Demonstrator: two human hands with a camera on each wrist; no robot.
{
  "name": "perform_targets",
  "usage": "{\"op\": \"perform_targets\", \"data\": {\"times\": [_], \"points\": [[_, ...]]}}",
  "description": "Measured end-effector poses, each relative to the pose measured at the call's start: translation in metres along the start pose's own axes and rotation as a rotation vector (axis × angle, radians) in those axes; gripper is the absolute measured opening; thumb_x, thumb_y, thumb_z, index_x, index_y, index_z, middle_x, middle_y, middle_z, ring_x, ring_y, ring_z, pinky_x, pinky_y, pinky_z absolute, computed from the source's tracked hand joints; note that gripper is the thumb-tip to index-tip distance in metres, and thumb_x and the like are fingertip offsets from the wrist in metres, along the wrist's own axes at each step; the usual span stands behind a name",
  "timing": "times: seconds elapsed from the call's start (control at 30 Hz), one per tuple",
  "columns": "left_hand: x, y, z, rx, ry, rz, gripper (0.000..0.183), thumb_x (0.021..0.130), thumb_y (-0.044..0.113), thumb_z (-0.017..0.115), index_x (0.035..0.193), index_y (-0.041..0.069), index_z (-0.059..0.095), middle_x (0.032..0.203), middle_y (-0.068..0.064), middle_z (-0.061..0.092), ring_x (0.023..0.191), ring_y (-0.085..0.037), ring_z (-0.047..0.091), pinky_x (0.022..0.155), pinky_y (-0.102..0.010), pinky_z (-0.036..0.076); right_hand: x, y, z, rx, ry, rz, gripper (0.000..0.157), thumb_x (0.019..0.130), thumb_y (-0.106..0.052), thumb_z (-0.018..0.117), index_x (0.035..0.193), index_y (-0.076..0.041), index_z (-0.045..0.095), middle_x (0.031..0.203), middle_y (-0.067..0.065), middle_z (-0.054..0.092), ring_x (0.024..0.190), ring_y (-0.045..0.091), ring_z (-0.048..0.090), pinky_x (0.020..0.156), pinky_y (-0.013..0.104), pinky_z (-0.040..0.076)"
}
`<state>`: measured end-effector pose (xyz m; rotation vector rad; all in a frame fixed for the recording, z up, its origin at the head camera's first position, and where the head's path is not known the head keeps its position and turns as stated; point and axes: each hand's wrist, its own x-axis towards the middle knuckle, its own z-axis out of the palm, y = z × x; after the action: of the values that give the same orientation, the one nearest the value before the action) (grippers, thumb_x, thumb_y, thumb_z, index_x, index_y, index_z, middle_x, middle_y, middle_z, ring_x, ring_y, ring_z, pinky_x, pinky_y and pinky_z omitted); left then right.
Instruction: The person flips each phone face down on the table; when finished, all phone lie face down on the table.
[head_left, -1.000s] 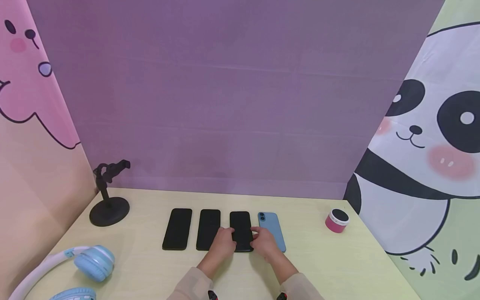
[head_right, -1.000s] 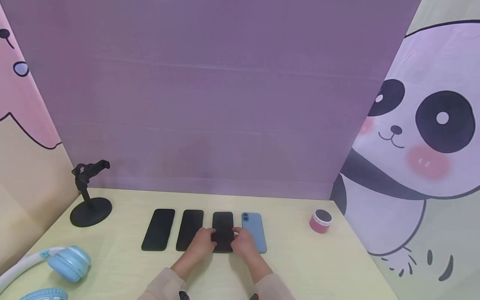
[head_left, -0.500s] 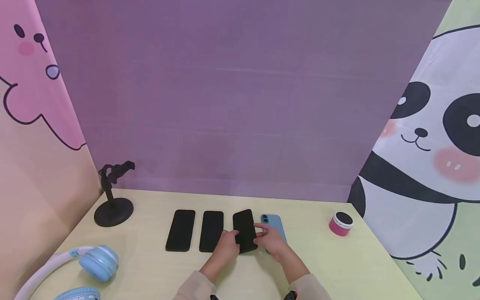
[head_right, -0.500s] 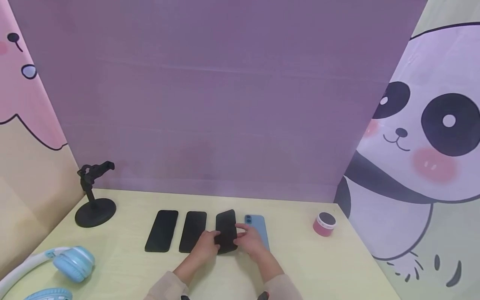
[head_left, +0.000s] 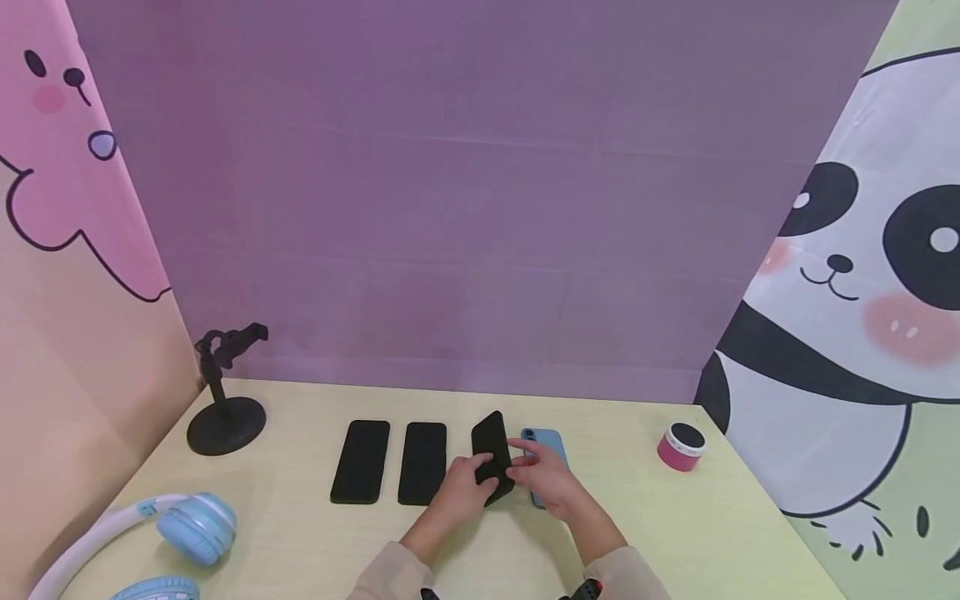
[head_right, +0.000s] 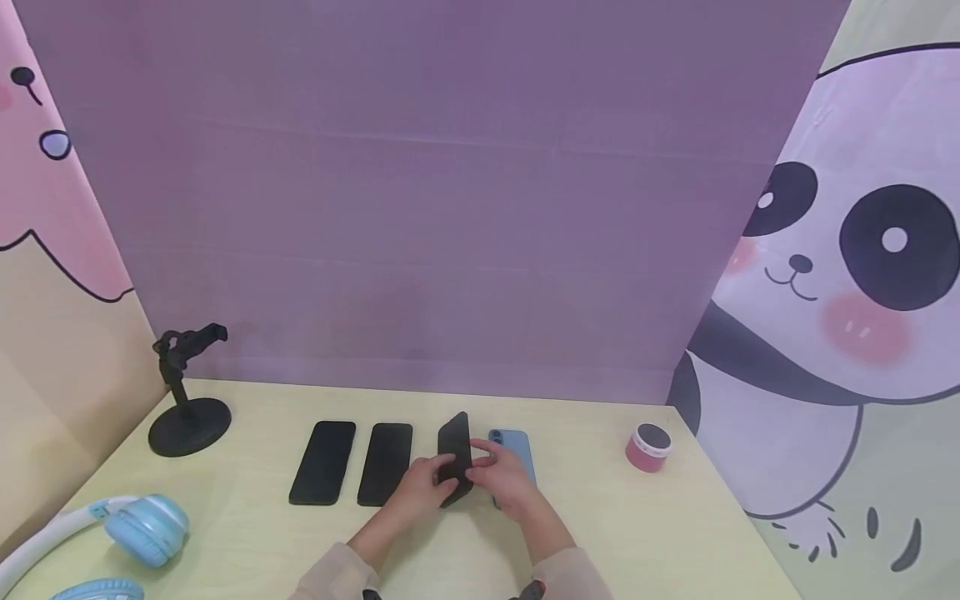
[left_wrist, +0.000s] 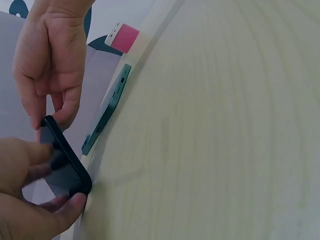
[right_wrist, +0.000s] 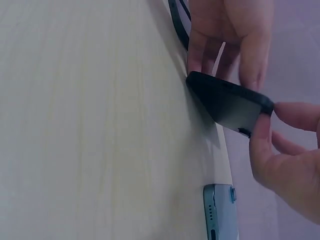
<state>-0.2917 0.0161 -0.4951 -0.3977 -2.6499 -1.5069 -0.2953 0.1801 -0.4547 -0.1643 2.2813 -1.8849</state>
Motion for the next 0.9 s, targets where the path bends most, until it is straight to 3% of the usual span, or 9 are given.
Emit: {"op": "perform_targets", "data": {"times": [0.17,0.27,0.4,0.57,0.73,0.9], "points": [[0.0026,-0.0031,-0.0010,-0.092,-0.013,0.032,0.042,0.097,0.017,0.061,0.137,0.005,0.055,0.110,-0.016,0.054,0.090,-0.027,0.055,0.076,-0.042,0.046,0.0004,-0.0017,-0.0031,0.128,-0.089,-0.009,0.050,0.096,0.008,0.049,0.142,0.016,0.031,0.112,0.022,0.052,0.092,0.018,0.061,0.086,0.032,0.051],[0.0038,-0.0048,-0.0008,-0.172,-0.039,0.028,0.044,0.098,0.015,0.059,0.140,0.006,0.051,0.108,-0.012,0.056,0.086,-0.023,0.056,0.070,-0.035,0.046,0.0013,-0.0014,-0.0048,0.143,-0.147,-0.027,0.051,0.096,0.009,0.047,0.142,0.017,0.028,0.118,0.025,0.050,0.097,0.020,0.060,0.089,0.033,0.050],[0.0031,-0.0048,-0.0006,-0.289,-0.068,0.014,0.046,0.098,0.010,0.058,0.143,0.006,0.047,0.116,-0.016,0.058,0.101,-0.029,0.063,0.076,-0.038,0.052,0.0030,0.0003,-0.0062,0.132,-0.203,-0.047,0.052,0.095,0.011,0.049,0.143,0.017,0.029,0.122,0.026,0.047,0.106,0.026,0.058,0.094,0.037,0.047],[0.0008,-0.0009,0.0014,-0.405,-0.088,-0.043,0.049,0.099,0.007,0.056,0.146,0.008,0.043,0.121,-0.018,0.053,0.111,-0.034,0.059,0.077,-0.040,0.054,0.0028,0.0028,-0.0085,0.134,-0.226,-0.051,0.056,0.093,0.013,0.052,0.144,0.015,0.030,0.122,0.024,0.045,0.105,0.026,0.058,0.093,0.037,0.048],[-0.0005,0.0001,0.0038,-0.466,-0.095,-0.080,0.051,0.098,0.005,0.055,0.147,0.009,0.041,0.121,-0.016,0.052,0.111,-0.032,0.058,0.079,-0.042,0.054,0.0020,0.0051,-0.0088,0.147,-0.235,-0.055,0.058,0.092,0.014,0.051,0.145,0.014,0.027,0.122,0.024,0.045,0.102,0.023,0.058,0.091,0.037,0.049],[-0.0007,0.0013,0.0048,-0.505,-0.070,-0.075,0.050,0.098,0.002,0.055,0.146,0.007,0.043,0.119,-0.015,0.053,0.107,-0.029,0.061,0.080,-0.040,0.053,-0.0002,0.0047,-0.0084,0.159,-0.244,-0.056,0.058,0.093,0.012,0.052,0.146,0.013,0.026,0.123,0.025,0.044,0.103,0.023,0.059,0.093,0.039,0.048]]}}
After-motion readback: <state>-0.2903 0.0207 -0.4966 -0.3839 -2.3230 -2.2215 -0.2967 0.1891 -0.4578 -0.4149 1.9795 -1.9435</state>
